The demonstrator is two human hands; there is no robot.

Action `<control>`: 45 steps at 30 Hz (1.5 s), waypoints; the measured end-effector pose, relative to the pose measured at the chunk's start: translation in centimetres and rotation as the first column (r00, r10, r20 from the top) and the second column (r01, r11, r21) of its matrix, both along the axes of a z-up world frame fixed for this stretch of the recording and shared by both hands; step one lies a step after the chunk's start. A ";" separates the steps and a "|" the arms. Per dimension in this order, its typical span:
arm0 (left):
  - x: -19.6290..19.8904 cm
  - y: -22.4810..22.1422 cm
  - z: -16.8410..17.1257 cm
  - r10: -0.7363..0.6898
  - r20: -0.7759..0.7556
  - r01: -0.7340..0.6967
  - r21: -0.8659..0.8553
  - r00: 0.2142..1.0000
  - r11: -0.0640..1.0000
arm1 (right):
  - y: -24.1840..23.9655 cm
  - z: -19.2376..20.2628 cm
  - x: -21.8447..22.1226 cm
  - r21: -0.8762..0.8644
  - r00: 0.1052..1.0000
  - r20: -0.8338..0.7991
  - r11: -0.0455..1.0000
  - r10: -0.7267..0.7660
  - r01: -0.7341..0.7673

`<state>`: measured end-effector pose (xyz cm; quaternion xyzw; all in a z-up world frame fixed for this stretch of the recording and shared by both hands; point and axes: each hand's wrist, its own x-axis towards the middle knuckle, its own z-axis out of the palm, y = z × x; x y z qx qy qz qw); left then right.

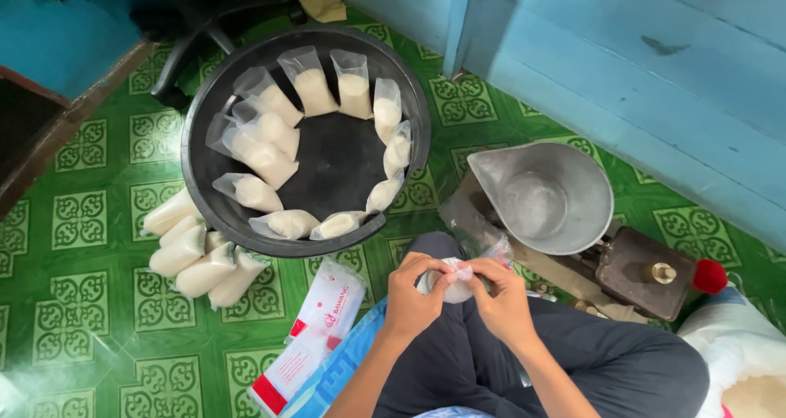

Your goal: Tying knots in plastic bags filled with liquid and organizing them in a circular container.

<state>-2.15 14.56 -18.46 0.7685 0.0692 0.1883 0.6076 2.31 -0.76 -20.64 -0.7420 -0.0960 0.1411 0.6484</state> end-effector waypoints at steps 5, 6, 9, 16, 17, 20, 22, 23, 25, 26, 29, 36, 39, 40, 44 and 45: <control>0.3 -0.4 0.0 0.063 0.003 -0.063 0.033 0.998 0.997 | 0.8 1.6 -0.8 0.012 0.983 0.179 0.999 0.036 -0.039; 0.2 -0.4 -0.1 0.053 0.010 -0.053 0.044 0.999 0.998 | 1.0 1.7 -0.9 -0.006 0.988 0.147 0.999 -0.052 0.054; 0.1 -0.7 0.5 0.032 0.003 -0.032 0.049 0.999 0.998 | 0.9 -0.1 -0.8 0.057 0.986 0.023 0.985 -0.164 0.163; 0.3 0.0 -2.1 -0.050 -0.162 0.044 -0.036 0.986 0.998 | 0.9 -1.7 0.1 0.112 0.954 0.277 0.990 -0.114 0.085; 0.3 0.2 -2.0 -0.049 -0.163 0.044 -0.035 0.985 0.998 | 0.6 -1.5 0.5 0.113 0.954 0.277 0.990 -0.113 0.085; 0.4 0.8 -1.7 -0.118 -0.195 0.103 -0.086 0.974 0.991 | 0.1 -0.5 1.2 0.004 0.907 0.419 0.999 -0.035 0.037; 0.5 1.1 -1.5 -0.167 -0.178 0.139 -0.157 0.970 0.978 | 0.1 0.4 1.4 -0.030 0.872 0.489 0.999 0.002 0.014; 0.6 1.1 -1.4 -0.168 -0.176 0.141 -0.156 0.970 0.978 | 0.1 0.8 1.5 -0.030 0.871 0.491 0.999 0.001 0.016; 0.6 1.1 -1.2 -0.169 -0.161 0.147 -0.141 0.972 0.979 | 0.0 1.8 1.5 -0.071 0.850 0.523 0.997 0.067 -0.035; 0.5 1.1 -0.8 -0.166 -0.161 0.144 -0.141 0.973 0.979 | 0.0 2.4 1.6 -0.071 0.849 0.524 0.997 0.070 -0.038; 0.2 1.2 -0.2 -0.153 -0.164 0.142 -0.076 0.975 0.987 | -0.3 4.1 2.0 -0.146 0.792 0.578 0.980 0.194 -0.134; -0.2 0.6 -0.3 0.014 -0.122 -0.003 0.086 0.992 0.996 | -0.6 7.1 3.1 -0.359 0.741 0.514 0.893 0.431 -0.271; -0.3 0.3 -0.1 0.053 -0.084 -0.042 0.125 0.995 0.991 | -0.9 7.2 3.8 -0.483 0.661 0.523 0.826 0.538 -0.290; -0.3 0.3 0.0 0.057 -0.068 -0.046 0.143 0.996 0.989 | -1.0 7.0 4.0 -0.541 0.593 0.548 0.791 0.590 -0.286; -0.5 0.3 0.4 0.058 -0.051 -0.049 0.173 0.997 0.984 | -0.5 7.1 3.8 -0.573 0.416 0.690 0.798 0.592 -0.184; -0.6 0.3 0.4 0.065 -0.027 -0.059 0.191 0.998 0.980 | -0.4 6.9 3.8 -0.570 0.345 0.742 0.812 0.575 -0.129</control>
